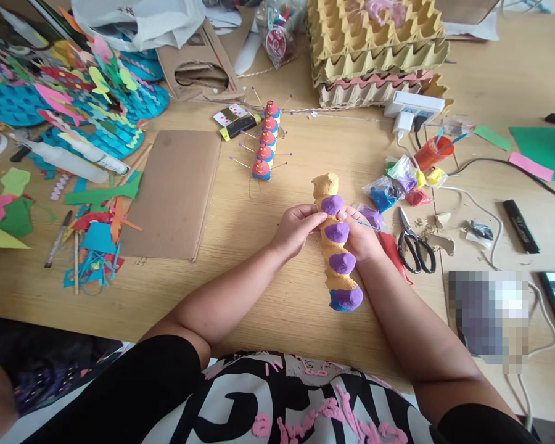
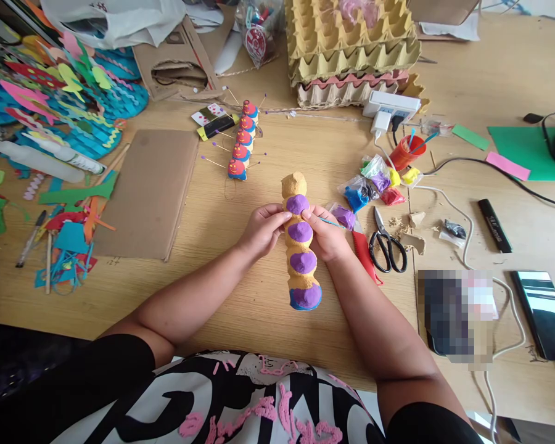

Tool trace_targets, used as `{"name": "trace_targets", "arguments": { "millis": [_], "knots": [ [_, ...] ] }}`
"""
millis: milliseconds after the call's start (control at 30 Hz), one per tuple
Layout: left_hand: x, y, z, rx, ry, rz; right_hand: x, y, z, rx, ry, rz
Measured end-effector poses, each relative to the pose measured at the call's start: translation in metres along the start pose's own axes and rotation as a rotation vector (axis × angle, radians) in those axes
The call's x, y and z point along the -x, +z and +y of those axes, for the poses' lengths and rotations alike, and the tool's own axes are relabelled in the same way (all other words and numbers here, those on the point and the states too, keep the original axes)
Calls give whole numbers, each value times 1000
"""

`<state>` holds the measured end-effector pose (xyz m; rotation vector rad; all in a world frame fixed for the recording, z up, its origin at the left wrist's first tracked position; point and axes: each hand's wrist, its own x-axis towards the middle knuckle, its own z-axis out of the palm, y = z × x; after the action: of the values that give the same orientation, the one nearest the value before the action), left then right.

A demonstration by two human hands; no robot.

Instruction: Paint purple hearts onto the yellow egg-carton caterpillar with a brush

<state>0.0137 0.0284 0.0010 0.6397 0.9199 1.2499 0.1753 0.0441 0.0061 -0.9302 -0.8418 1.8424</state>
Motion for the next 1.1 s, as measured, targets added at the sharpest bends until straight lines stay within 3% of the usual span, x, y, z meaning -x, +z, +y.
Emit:
{"name": "trace_targets", "arguments": {
  "millis": [233,700,1100],
  "knots": [
    [2,3,4,30,-33,-40,5,1,-1,6,7,87],
    [2,4,2,2,-6,33,3,3,-1,-51,13,19],
    [3,3,3,-15,20,-3,6,4,-5,-17,10,28]
  ]
}}
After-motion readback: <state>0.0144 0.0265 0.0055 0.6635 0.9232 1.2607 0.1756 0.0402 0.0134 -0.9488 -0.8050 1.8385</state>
